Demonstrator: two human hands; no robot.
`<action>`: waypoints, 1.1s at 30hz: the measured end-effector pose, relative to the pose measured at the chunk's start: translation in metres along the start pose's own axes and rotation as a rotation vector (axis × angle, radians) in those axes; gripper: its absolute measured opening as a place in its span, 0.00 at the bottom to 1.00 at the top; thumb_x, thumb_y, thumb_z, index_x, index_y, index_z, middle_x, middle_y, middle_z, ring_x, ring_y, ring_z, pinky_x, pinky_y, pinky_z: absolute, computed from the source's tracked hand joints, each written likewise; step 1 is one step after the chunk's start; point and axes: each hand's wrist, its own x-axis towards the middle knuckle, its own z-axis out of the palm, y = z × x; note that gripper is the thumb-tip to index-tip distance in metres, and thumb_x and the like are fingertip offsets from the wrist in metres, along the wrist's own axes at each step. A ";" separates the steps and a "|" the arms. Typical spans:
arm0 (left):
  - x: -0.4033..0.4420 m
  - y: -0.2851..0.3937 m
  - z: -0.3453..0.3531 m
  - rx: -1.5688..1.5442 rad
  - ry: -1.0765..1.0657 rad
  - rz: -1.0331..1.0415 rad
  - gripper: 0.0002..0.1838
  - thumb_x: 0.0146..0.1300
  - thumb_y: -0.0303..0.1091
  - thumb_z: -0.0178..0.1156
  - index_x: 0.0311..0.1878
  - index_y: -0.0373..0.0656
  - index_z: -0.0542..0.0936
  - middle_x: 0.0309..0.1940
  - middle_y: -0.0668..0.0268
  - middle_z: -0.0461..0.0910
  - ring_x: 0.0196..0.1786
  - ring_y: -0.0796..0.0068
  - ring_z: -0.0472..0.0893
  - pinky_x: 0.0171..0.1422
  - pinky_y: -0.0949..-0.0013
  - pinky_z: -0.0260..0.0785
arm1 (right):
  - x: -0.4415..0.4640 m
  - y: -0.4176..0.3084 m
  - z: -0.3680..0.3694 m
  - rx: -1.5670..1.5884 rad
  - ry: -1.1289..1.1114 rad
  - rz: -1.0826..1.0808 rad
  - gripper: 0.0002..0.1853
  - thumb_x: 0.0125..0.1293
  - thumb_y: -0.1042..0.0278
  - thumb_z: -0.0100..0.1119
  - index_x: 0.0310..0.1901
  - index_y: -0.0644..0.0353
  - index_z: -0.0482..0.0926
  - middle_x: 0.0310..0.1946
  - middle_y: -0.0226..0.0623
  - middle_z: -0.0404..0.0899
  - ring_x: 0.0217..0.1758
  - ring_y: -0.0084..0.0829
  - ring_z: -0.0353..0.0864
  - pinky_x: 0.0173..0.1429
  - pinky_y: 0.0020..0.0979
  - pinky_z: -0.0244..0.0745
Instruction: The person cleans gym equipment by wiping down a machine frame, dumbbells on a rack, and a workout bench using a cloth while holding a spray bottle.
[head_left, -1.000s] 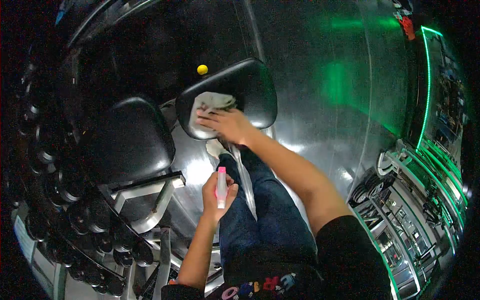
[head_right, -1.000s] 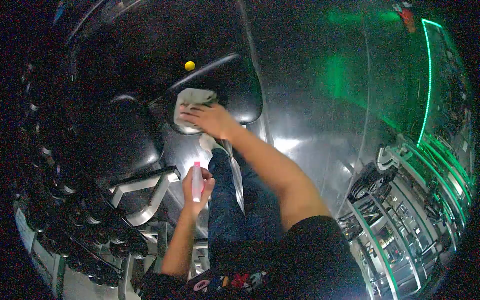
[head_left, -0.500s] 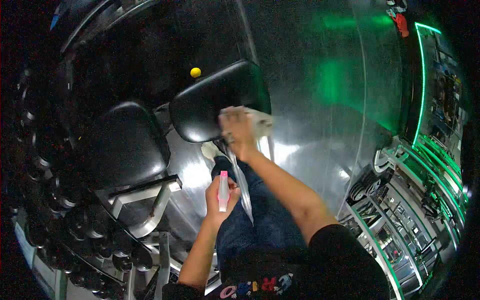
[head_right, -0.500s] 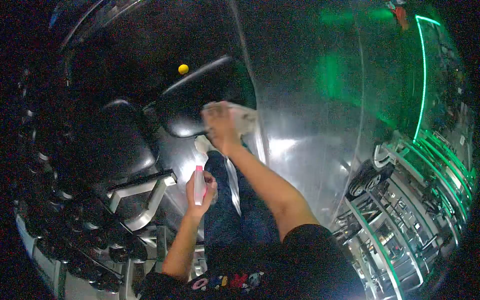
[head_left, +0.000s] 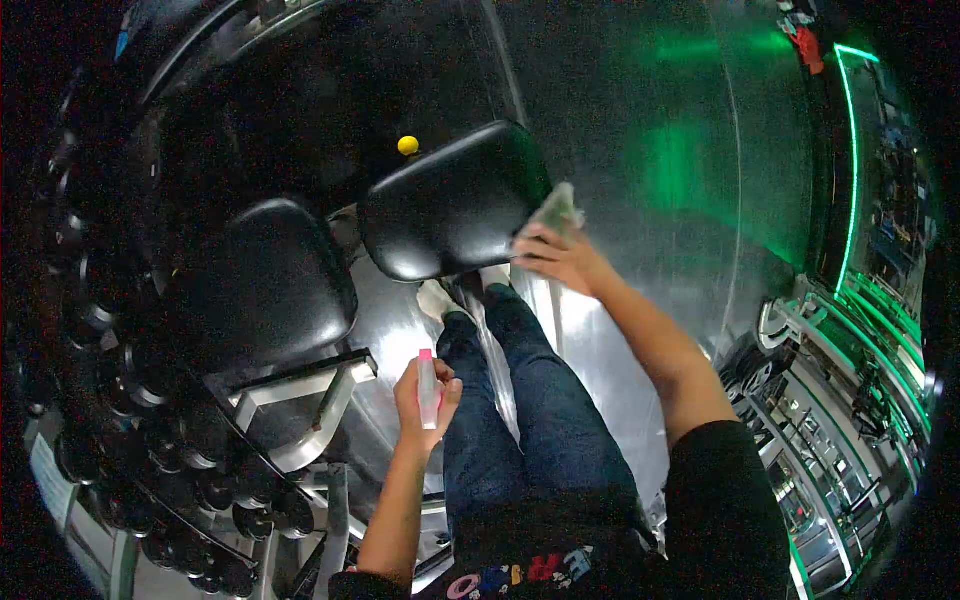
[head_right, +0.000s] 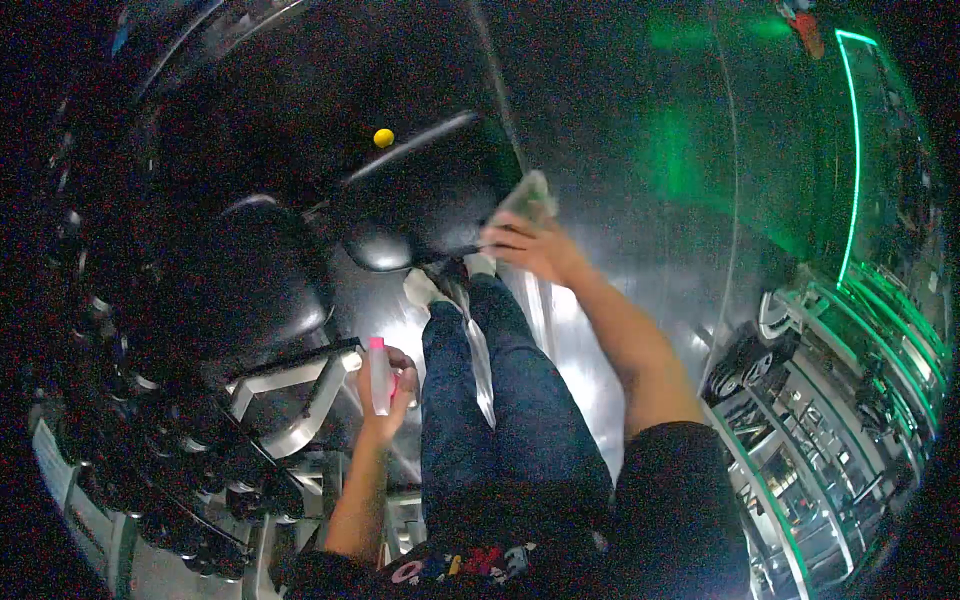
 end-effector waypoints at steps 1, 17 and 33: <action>-0.002 -0.004 0.001 0.017 0.007 0.022 0.11 0.58 0.29 0.67 0.40 0.40 0.74 0.32 0.68 0.77 0.33 0.80 0.75 0.41 0.74 0.70 | -0.015 0.010 -0.014 -0.008 -0.170 0.154 0.28 0.62 0.63 0.54 0.66 0.32 0.70 0.73 0.18 0.62 0.79 0.30 0.51 0.80 0.54 0.42; -0.019 -0.026 0.010 0.006 0.057 0.104 0.16 0.62 0.38 0.67 0.42 0.38 0.74 0.32 0.67 0.76 0.28 0.82 0.75 0.31 0.76 0.68 | 0.201 -0.023 -0.024 0.675 0.474 1.025 0.26 0.73 0.51 0.47 0.64 0.60 0.70 0.69 0.50 0.64 0.73 0.52 0.60 0.76 0.47 0.52; -0.003 -0.007 0.007 0.019 0.101 0.088 0.15 0.59 0.37 0.66 0.42 0.39 0.74 0.32 0.65 0.78 0.35 0.76 0.78 0.41 0.70 0.72 | 0.158 0.083 -0.064 0.547 0.094 0.948 0.18 0.67 0.59 0.55 0.54 0.61 0.78 0.50 0.51 0.81 0.55 0.53 0.78 0.58 0.47 0.73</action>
